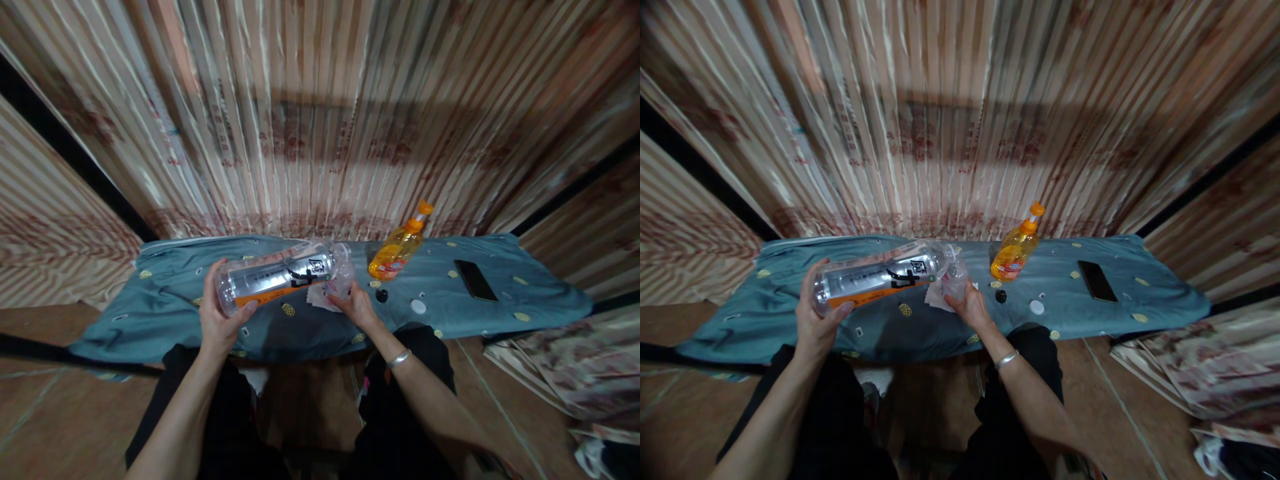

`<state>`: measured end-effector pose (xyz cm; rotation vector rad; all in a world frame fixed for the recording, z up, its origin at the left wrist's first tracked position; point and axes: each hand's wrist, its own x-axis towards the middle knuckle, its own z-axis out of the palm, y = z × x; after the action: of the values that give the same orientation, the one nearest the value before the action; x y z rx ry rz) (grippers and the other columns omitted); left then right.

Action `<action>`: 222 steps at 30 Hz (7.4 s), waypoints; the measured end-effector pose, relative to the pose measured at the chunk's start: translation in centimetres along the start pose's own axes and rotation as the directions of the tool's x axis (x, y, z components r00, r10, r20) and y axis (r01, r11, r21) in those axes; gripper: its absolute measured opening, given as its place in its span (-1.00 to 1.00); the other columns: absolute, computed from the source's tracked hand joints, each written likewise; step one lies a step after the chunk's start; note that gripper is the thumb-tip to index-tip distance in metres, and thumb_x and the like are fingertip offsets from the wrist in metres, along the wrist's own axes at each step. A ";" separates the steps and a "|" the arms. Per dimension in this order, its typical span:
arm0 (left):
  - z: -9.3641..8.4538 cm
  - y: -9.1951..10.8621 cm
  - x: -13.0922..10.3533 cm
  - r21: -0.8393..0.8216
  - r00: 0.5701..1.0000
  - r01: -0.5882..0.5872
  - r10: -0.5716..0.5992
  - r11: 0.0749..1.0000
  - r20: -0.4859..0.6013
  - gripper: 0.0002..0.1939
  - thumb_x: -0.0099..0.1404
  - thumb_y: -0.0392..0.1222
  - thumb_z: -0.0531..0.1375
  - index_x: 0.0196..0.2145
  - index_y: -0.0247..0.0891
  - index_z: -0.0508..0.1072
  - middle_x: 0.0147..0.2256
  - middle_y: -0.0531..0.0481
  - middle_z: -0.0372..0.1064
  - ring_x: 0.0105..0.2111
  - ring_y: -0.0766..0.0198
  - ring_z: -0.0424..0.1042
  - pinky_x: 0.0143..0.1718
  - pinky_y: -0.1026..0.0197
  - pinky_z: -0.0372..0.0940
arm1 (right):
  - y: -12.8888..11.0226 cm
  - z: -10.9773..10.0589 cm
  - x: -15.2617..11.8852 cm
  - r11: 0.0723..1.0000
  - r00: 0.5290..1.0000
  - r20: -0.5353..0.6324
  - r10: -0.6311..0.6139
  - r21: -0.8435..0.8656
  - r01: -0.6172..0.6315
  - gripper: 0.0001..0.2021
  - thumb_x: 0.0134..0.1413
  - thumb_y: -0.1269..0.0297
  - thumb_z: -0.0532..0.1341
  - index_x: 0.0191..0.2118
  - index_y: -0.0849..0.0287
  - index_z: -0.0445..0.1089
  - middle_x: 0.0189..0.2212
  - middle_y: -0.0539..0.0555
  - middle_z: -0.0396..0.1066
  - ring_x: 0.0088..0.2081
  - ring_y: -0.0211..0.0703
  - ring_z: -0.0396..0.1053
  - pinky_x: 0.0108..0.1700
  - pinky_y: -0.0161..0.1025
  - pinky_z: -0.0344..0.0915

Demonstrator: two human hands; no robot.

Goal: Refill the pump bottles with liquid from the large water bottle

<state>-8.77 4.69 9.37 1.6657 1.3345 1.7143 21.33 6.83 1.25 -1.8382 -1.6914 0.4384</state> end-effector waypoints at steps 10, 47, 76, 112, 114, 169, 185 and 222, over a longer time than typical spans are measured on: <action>-0.1 -0.3 0.0 0.018 0.999 -0.032 0.032 0.999 -0.012 -0.02 -0.06 0.27 0.43 0.23 -0.21 0.31 0.08 -0.20 0.38 0.02 -0.07 0.47 0.07 -0.03 0.38 | -0.3 -0.4 -0.1 1.000 1.000 0.016 0.010 0.017 -0.010 -0.62 0.08 0.17 0.36 -0.01 0.12 0.33 -0.25 0.16 0.58 -0.17 0.19 0.60 -0.20 -0.07 0.49; -0.1 -1.0 -0.2 -0.005 0.998 -0.067 0.067 0.998 -0.007 -0.02 -0.04 0.23 0.46 0.25 -0.21 0.30 0.08 -0.20 0.40 0.04 -0.03 0.47 0.09 0.00 0.37 | -0.1 -0.4 0.0 1.000 1.000 0.026 0.007 -0.014 -0.007 -0.55 0.10 0.13 0.39 0.02 0.26 0.34 -0.15 0.26 0.60 -0.12 0.14 0.61 -0.11 -0.11 0.50; 0.0 -0.6 -0.2 0.005 0.998 -0.058 0.058 0.998 -0.003 -0.03 -0.03 0.20 0.45 0.25 -0.23 0.29 0.08 -0.22 0.39 0.04 -0.07 0.45 0.13 -0.09 0.35 | -0.5 -0.7 -0.1 0.999 0.999 0.031 0.044 -0.002 -0.044 -0.47 0.07 0.17 0.43 0.10 0.25 0.31 -0.14 0.25 0.62 -0.11 0.12 0.62 -0.12 -0.16 0.49; 0.1 -0.2 -0.2 0.019 0.998 -0.058 0.058 0.998 -0.006 -0.05 -0.01 0.25 0.42 0.25 -0.20 0.30 0.10 -0.24 0.37 0.04 -0.10 0.44 0.15 -0.16 0.32 | -0.6 -0.8 -0.1 0.998 0.997 0.037 0.062 -0.007 -0.062 -0.53 0.08 0.15 0.41 0.05 0.18 0.32 -0.21 0.17 0.59 -0.14 0.08 0.60 -0.16 -0.17 0.46; 0.1 -0.2 -0.2 0.025 0.998 -0.061 0.061 0.998 -0.008 -0.03 -0.03 0.26 0.43 0.25 -0.21 0.30 0.09 -0.24 0.37 0.05 -0.10 0.43 0.16 -0.16 0.32 | -0.5 -0.7 -0.1 0.998 0.997 0.040 0.062 0.000 -0.062 -0.50 0.08 0.13 0.41 0.07 0.20 0.32 -0.22 0.16 0.59 -0.16 0.08 0.60 -0.17 -0.17 0.46; -0.1 -0.7 -0.2 0.047 0.994 -0.110 0.109 0.993 0.025 -0.04 0.00 0.19 0.43 0.29 -0.18 0.26 0.17 -0.27 0.33 0.12 -0.18 0.40 0.21 -0.28 0.26 | -0.8 -1.1 -0.2 0.998 0.997 0.044 0.060 -0.016 -0.059 -0.52 0.09 0.17 0.40 0.05 0.26 0.31 -0.17 0.25 0.60 -0.11 0.12 0.60 -0.13 -0.17 0.45; 0.0 -0.2 -0.2 0.062 0.993 -0.121 0.121 0.991 0.007 -0.07 0.00 0.20 0.42 0.26 -0.19 0.29 0.14 -0.27 0.35 0.08 -0.16 0.42 0.18 -0.28 0.29 | -1.0 -1.2 -0.2 0.998 0.997 0.040 0.066 -0.016 -0.066 -0.50 0.06 0.17 0.40 0.07 0.27 0.33 -0.21 0.21 0.60 -0.16 0.11 0.61 -0.17 -0.16 0.47; 0.1 0.1 -0.2 0.065 0.995 -0.104 0.104 0.992 0.012 -0.08 0.01 0.23 0.40 0.25 -0.17 0.28 0.11 -0.24 0.36 0.06 -0.13 0.42 0.16 -0.21 0.30 | -0.7 -0.9 -0.1 0.997 0.998 0.019 0.067 0.022 -0.068 -0.55 0.03 0.17 0.40 0.01 0.18 0.32 -0.28 0.12 0.57 -0.16 0.15 0.60 -0.15 -0.08 0.49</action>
<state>-8.60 4.51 9.35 1.8064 1.3352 1.7364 21.35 6.56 2.36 -1.8844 -1.6334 0.5020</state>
